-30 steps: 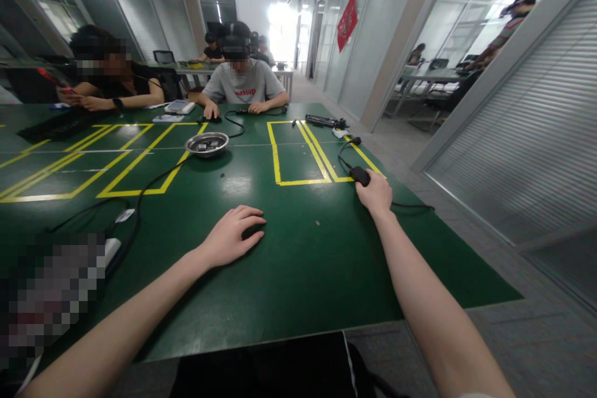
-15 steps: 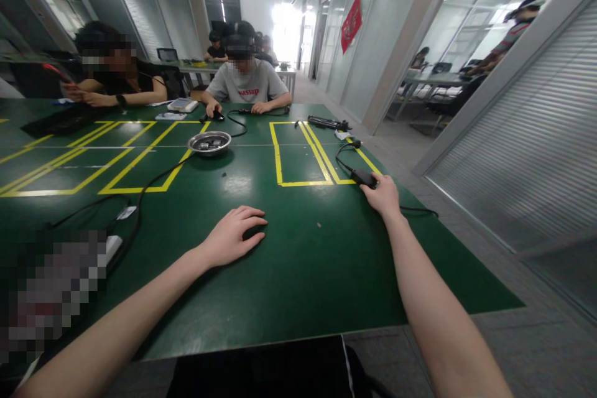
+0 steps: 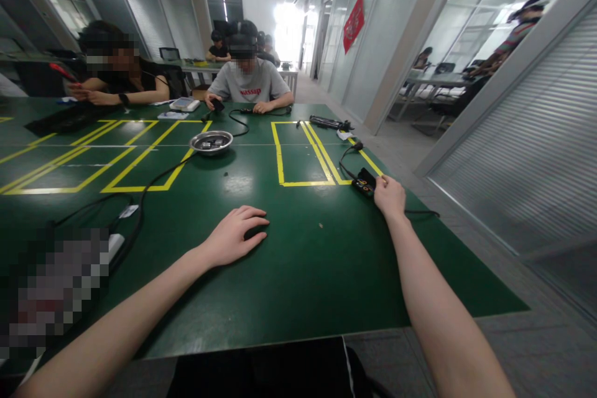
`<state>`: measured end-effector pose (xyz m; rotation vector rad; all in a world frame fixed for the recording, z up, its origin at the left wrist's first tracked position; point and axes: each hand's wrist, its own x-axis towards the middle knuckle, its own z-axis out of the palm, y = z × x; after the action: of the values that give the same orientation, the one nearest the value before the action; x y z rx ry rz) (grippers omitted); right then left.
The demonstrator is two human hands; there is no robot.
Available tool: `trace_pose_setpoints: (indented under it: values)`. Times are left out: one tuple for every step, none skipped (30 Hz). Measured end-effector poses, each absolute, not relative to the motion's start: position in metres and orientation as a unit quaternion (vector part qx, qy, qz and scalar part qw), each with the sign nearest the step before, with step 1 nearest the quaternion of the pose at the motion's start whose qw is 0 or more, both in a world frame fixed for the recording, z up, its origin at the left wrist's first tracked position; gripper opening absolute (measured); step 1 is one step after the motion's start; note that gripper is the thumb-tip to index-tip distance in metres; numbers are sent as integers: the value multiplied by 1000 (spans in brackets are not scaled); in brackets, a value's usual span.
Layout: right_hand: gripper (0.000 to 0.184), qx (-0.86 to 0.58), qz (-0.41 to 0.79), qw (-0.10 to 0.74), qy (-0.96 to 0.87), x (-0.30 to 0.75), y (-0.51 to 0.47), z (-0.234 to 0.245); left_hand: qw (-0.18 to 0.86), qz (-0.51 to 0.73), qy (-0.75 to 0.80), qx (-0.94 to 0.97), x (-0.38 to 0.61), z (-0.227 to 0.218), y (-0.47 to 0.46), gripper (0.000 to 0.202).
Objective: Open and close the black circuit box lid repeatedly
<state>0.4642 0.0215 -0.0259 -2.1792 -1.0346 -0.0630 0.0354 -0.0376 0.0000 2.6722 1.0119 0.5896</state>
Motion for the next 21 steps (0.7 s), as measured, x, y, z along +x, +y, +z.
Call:
trace_pose_setpoints:
  values:
    - [48, -844, -23, 359, -397, 464, 21, -25, 113, 201, 345, 910, 36, 0, -38, 23]
    - [50, -843, -21, 364, -395, 463, 20, -24, 115, 201, 345, 910, 36, 0, -38, 23]
    - [51, -840, -20, 370, -396, 462, 19, -23, 117, 200, 347, 909, 36, 0, -38, 23]
    - [50, -836, -23, 375, -401, 460, 18, -22, 118, 199, 348, 909, 36, -1, -38, 23]
    - [49, -830, -31, 378, -409, 459, 17, -21, 119, 198, 348, 908, 36, -1, -37, 23]
    - [45, -825, -41, 377, -420, 457, 15, -20, 118, 199, 348, 908, 36, -1, -37, 23]
    - [41, -820, -50, 371, -433, 457, 15, -19, 117, 199, 348, 909, 36, -2, -37, 23]
    - [37, -818, -56, 361, -445, 456, 14, -18, 116, 199, 347, 909, 36, -2, -37, 23]
    - [35, -818, -56, 350, -453, 456, 14, -17, 116, 199, 347, 909, 35, -3, -37, 23]
    - [34, -819, -50, 341, -459, 456, 14, -17, 115, 200, 347, 909, 35, -3, -36, 23]
    - [35, -821, -42, 334, -461, 456, 14, -16, 115, 199, 347, 909, 35, -3, -36, 23]
    - [36, -823, -36, 329, -462, 456, 14, -15, 115, 199, 347, 909, 35, -4, -36, 24]
    - [37, -824, -33, 326, -462, 457, 14, -14, 115, 199, 347, 909, 35, -4, -36, 24]
    - [39, -825, -33, 323, -463, 457, 14, -14, 115, 200, 346, 909, 35, -4, -35, 24]
    - [41, -825, -32, 319, -465, 458, 14, -13, 116, 200, 344, 910, 35, -4, -35, 24]
    - [42, -826, -31, 315, -467, 458, 14, -12, 116, 200, 343, 910, 35, -4, -35, 24]
    - [44, -826, -28, 311, -470, 457, 13, -11, 117, 201, 342, 910, 35, -4, -35, 24]
    - [46, -825, -25, 308, -472, 457, 12, -11, 117, 202, 342, 910, 35, -4, -36, 24]
    - [49, -825, -24, 307, -475, 456, 12, -10, 118, 201, 342, 910, 35, -3, -36, 24]
    - [52, -824, -26, 308, -476, 455, 11, -9, 118, 200, 343, 910, 35, -3, -36, 24]
    - [55, -822, -33, 311, -477, 454, 10, -9, 119, 200, 343, 910, 35, -3, -36, 24]
